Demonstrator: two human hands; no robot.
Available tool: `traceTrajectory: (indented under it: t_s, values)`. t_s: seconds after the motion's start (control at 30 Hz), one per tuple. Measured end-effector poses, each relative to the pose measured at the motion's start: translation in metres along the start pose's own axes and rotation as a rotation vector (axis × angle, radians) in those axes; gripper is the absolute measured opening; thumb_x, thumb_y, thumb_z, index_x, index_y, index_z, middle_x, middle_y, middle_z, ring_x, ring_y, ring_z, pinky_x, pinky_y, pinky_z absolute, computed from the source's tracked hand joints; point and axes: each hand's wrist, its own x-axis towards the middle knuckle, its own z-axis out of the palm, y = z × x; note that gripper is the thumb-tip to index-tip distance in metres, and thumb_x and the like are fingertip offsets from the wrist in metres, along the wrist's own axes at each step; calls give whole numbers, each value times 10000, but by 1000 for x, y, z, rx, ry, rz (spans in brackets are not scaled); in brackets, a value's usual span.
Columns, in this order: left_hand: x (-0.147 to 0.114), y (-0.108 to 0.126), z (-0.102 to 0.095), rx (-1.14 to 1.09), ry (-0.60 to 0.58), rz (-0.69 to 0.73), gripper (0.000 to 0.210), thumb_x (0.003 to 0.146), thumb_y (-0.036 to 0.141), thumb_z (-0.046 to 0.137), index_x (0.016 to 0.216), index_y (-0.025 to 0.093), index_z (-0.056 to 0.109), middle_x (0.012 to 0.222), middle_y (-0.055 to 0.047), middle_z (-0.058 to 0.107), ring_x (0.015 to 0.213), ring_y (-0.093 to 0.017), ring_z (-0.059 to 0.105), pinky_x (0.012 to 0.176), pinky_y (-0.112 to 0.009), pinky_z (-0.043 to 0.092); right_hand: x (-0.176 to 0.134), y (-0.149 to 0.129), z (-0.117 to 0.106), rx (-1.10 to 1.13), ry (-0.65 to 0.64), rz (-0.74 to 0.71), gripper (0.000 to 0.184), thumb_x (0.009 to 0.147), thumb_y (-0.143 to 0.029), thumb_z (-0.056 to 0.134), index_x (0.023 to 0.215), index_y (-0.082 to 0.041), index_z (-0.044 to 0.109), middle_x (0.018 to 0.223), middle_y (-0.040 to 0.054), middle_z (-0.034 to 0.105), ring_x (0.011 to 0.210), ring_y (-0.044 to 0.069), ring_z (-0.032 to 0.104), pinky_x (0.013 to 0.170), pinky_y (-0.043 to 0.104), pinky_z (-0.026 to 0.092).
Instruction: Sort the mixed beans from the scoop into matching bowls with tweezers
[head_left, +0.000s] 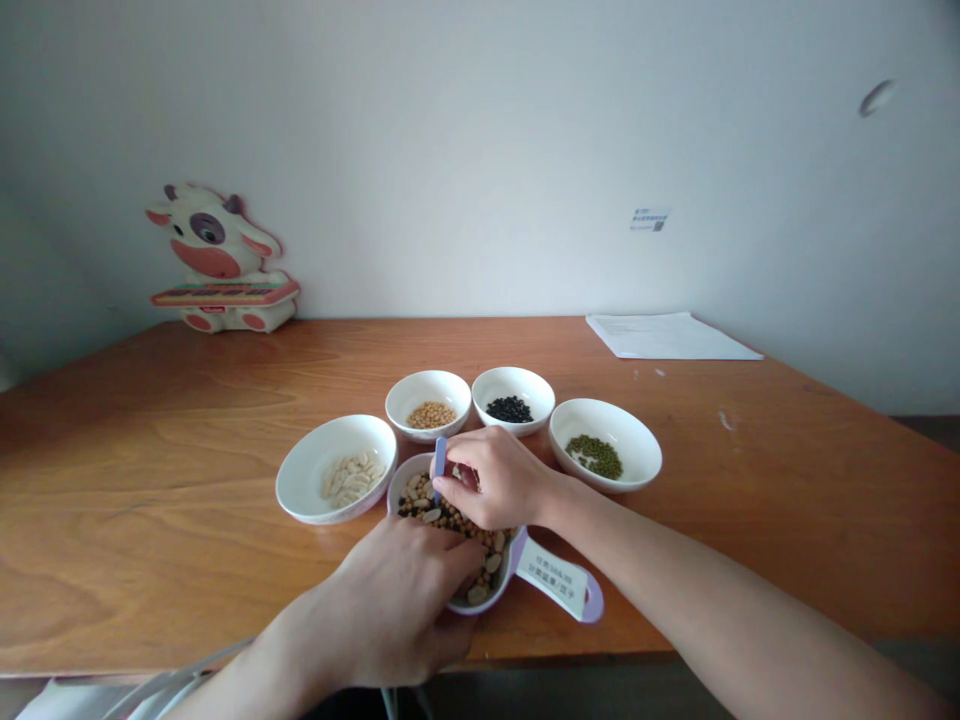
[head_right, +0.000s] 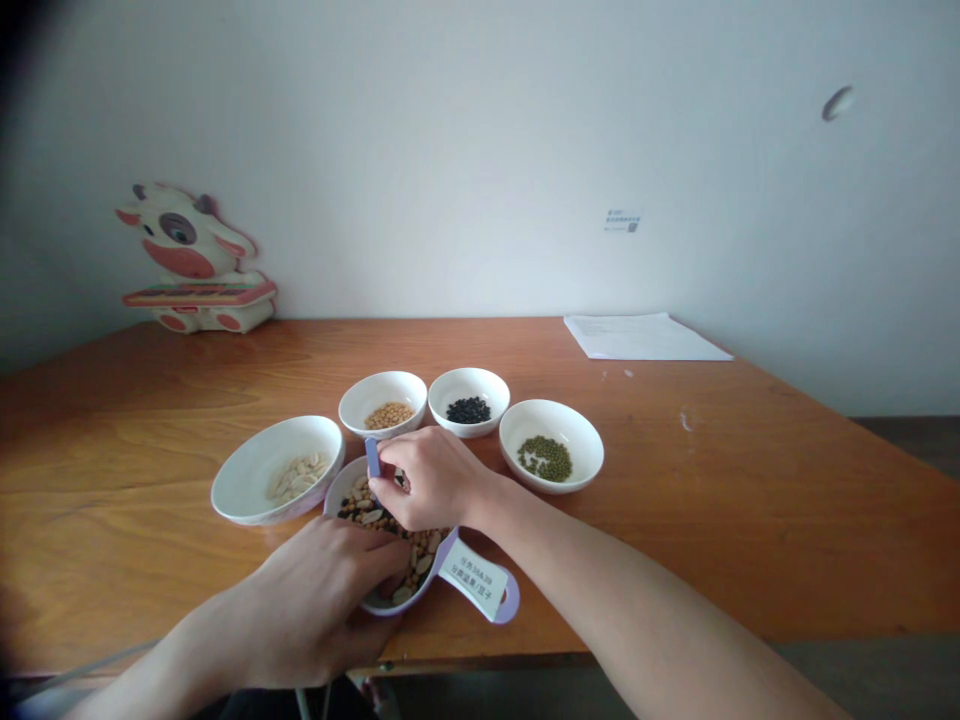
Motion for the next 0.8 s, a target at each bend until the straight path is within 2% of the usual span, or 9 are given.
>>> traceTrajectory:
  t_s: [0.33, 0.53, 0.8]
  values:
    - [-1, -2, 2, 13, 5, 0, 119, 803, 254, 609, 912, 219, 581, 891, -46, 667, 825, -214, 615, 736, -315, 479, 0, 0, 1, 4, 10, -34, 186, 838, -180, 556, 660, -142, 598, 596, 11, 581, 550, 113, 491, 552, 239, 395]
    - [-1, -3, 3, 3, 21, 14, 145, 788, 256, 631, 921, 219, 586, 895, -56, 667, 858, -231, 619, 751, -329, 486, 0, -1, 0, 13, 32, -8, 158, 824, -177, 566, 668, -152, 572, 570, -20, 529, 521, 98, 456, 524, 230, 373]
    - [0, -1, 1, -13, -15, -7, 167, 752, 209, 629, 908, 219, 570, 914, -42, 668, 824, -219, 619, 725, -325, 475, 0, 0, 1, 30, 38, -27, 145, 817, -178, 582, 675, -151, 574, 579, -21, 536, 531, 98, 461, 537, 232, 380]
